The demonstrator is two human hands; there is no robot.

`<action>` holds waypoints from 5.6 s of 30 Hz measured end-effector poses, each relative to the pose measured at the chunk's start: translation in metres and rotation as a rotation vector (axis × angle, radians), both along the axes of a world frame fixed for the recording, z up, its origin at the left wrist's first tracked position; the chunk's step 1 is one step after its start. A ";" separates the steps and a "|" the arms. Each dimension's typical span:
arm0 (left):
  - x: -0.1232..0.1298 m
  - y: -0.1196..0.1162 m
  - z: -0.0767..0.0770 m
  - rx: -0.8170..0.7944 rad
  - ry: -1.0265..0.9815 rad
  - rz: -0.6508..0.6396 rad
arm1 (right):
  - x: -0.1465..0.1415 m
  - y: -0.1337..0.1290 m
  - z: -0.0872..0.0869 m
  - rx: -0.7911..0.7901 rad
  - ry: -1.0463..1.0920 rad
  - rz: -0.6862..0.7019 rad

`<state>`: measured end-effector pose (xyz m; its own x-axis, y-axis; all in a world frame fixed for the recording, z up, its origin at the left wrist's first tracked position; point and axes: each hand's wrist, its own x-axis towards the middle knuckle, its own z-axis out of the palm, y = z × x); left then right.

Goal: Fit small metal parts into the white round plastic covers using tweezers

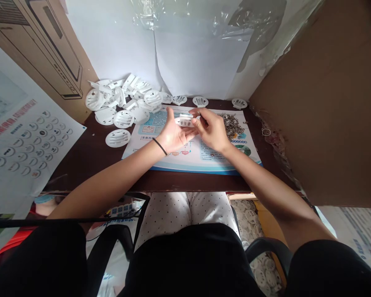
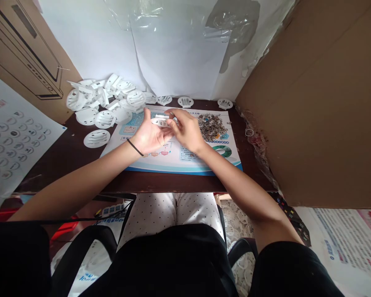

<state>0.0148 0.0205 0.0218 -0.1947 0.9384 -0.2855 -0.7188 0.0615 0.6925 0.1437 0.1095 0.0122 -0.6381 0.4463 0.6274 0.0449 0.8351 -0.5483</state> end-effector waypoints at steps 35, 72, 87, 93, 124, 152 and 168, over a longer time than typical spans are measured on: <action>0.020 -0.012 -0.004 -0.053 0.597 -0.027 | 0.003 0.013 -0.008 0.251 -0.288 -0.204; 0.010 -0.010 -0.002 -0.191 0.544 -0.091 | 0.006 0.022 -0.007 -0.151 -0.146 -0.131; 0.013 -0.010 0.001 -0.203 0.542 -0.085 | 0.000 0.016 -0.013 -0.057 -0.128 -0.198; 0.015 -0.011 0.004 -0.228 0.567 -0.092 | -0.002 0.014 -0.014 -0.109 -0.107 -0.208; 0.015 -0.009 0.002 -0.154 0.479 -0.053 | -0.009 0.012 -0.020 -0.680 0.031 -0.163; 0.010 -0.006 -0.005 -0.162 0.524 -0.065 | -0.004 0.020 -0.006 -0.166 -0.301 -0.143; 0.011 -0.008 -0.002 -0.181 0.516 -0.075 | -0.005 0.021 -0.006 -0.118 -0.316 -0.137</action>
